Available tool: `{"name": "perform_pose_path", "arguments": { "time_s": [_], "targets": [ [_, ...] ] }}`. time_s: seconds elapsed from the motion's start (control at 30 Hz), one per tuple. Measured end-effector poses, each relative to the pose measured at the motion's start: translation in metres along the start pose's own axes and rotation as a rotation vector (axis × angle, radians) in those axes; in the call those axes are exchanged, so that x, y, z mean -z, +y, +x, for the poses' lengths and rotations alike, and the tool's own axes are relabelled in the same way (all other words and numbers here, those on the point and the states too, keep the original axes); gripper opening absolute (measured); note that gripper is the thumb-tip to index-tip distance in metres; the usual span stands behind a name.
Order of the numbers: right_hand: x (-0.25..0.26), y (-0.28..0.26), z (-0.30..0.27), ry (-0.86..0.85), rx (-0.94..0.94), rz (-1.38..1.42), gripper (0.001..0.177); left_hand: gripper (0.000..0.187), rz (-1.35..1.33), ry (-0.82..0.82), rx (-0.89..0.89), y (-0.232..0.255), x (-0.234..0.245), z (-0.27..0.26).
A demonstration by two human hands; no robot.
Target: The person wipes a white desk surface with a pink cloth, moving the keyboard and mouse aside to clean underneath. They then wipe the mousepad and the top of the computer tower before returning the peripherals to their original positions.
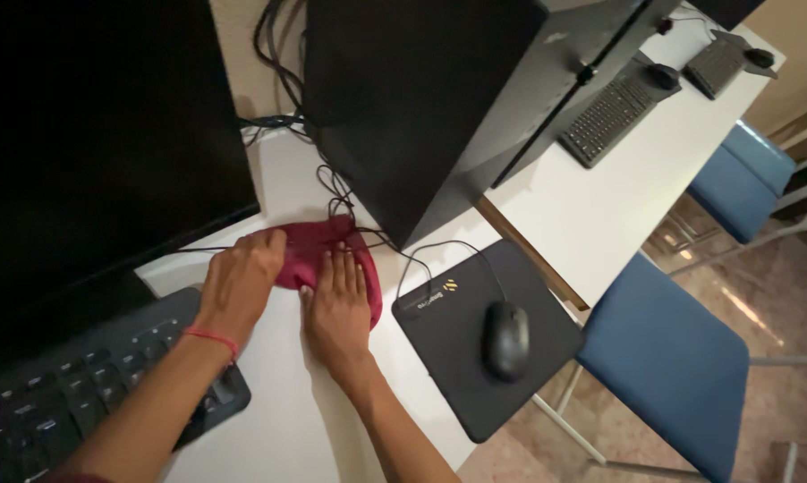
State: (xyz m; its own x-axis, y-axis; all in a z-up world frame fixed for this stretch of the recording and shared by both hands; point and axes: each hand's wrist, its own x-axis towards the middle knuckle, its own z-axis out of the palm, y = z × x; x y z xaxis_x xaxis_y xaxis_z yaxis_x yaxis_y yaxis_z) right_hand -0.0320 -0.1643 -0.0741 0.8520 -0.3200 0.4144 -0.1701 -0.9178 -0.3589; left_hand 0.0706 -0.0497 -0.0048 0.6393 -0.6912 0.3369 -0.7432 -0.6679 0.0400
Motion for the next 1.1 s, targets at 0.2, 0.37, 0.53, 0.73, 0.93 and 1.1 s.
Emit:
{"name": "perform_pose_path", "arguments": {
  "time_s": [0.2,0.37,0.53,0.73,0.93,1.1],
  "targets": [
    [0.018,0.012,-0.025,0.013,-0.104,0.011,0.066,0.018,0.091,-0.079,-0.035,0.004,-0.016,-0.004],
    [0.022,0.012,-0.038,0.083,-0.174,-0.065,0.064,0.027,0.028,-0.143,-0.087,0.015,-0.015,-0.011],
    [0.029,0.007,-0.052,0.057,-0.12,-0.052,0.066,0.057,0.033,0.065,-0.279,0.038,-0.001,-0.035],
    [0.05,0.0,-0.074,-0.068,0.028,-0.005,0.065,0.061,-0.193,0.008,-0.432,0.058,-0.001,-0.08],
    [0.066,-0.003,-0.099,-0.133,0.099,-0.021,0.063,0.063,-0.326,-0.079,-0.338,0.067,-0.009,-0.114],
    [0.08,0.005,-0.11,-0.165,0.169,-0.045,0.064,0.063,-0.436,-0.097,-0.357,0.074,-0.011,-0.122]
  ]
}}
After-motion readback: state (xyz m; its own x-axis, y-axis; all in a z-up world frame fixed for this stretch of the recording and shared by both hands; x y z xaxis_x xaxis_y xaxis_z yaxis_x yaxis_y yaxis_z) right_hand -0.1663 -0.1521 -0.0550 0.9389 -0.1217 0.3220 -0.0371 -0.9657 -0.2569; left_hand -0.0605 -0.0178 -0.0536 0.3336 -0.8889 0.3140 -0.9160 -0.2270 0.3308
